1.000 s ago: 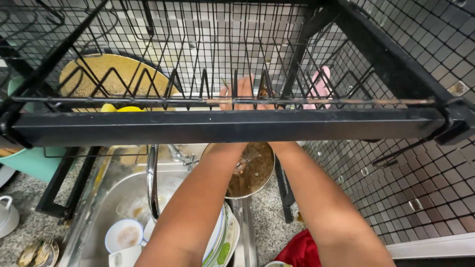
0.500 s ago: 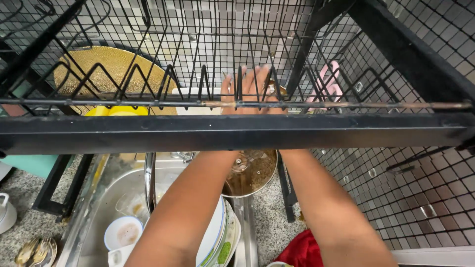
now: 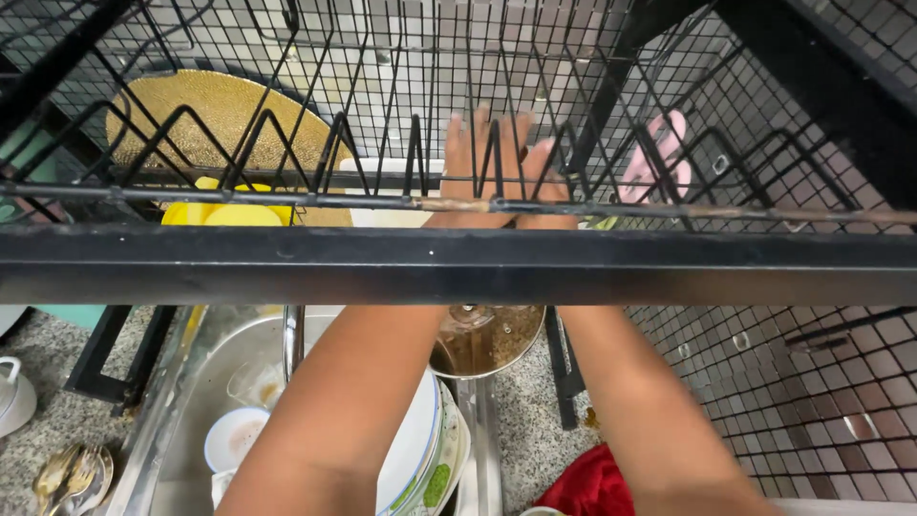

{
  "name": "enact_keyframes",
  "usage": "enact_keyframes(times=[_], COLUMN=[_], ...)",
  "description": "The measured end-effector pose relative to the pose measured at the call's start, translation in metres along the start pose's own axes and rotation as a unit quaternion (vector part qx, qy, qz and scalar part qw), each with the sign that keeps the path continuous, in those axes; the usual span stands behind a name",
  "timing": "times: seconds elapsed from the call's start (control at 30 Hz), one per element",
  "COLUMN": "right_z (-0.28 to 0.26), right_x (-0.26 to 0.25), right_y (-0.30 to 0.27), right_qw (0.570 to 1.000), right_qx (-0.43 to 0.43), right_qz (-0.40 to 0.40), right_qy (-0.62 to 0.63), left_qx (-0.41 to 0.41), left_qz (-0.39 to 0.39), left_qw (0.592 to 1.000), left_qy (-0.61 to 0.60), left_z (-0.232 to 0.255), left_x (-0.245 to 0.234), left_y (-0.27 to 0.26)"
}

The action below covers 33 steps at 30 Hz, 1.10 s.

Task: Washing and rinsing various plates, cutlery, and kitchenware in a sink.

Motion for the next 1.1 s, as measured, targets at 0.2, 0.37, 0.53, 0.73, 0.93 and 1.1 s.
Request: enact_keyframes(times=[0.2, 0.37, 0.53, 0.73, 0.93, 1.1], right_z=[-0.012, -0.016, -0.023, -0.047, -0.053, -0.036], right_x=[0.006, 0.009, 0.01, 0.005, 0.018, 0.021], right_y=[0.01, 0.006, 0.011, 0.023, 0.008, -0.031], right_qw=[0.997, 0.988, 0.969, 0.909, 0.93, 0.983], right_qx=[0.041, 0.07, 0.101, 0.144, 0.123, 0.073], right_qz=[0.007, -0.011, -0.032, -0.076, -0.089, -0.061], right_qy=[0.072, 0.137, 0.225, 0.385, 0.335, 0.154], left_qx=[-0.291, -0.649, -0.587, -0.555, -0.547, -0.544], left_qz=[0.114, -0.087, 0.059, -0.073, -0.092, -0.065], left_qw=[0.928, 0.735, 0.603, 0.473, 0.54, 0.605], left_qy=[-0.204, -0.176, -0.537, -0.68, -0.633, -0.578], left_z=[-0.026, -0.115, -0.087, -0.042, -0.024, -0.023], left_x=[0.019, 0.116, 0.123, 0.059, 0.021, 0.033], left_y=[-0.015, -0.138, -0.091, -0.064, -0.051, -0.106])
Point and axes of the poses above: each hand's wrist, its own y-axis towards the middle knuckle, its own x-axis out of the palm, z = x × y, the point moved 2 cm from there along y, towards the middle knuckle, and after that the axes turned 2 degrees about -x, right-handed, at the moved point
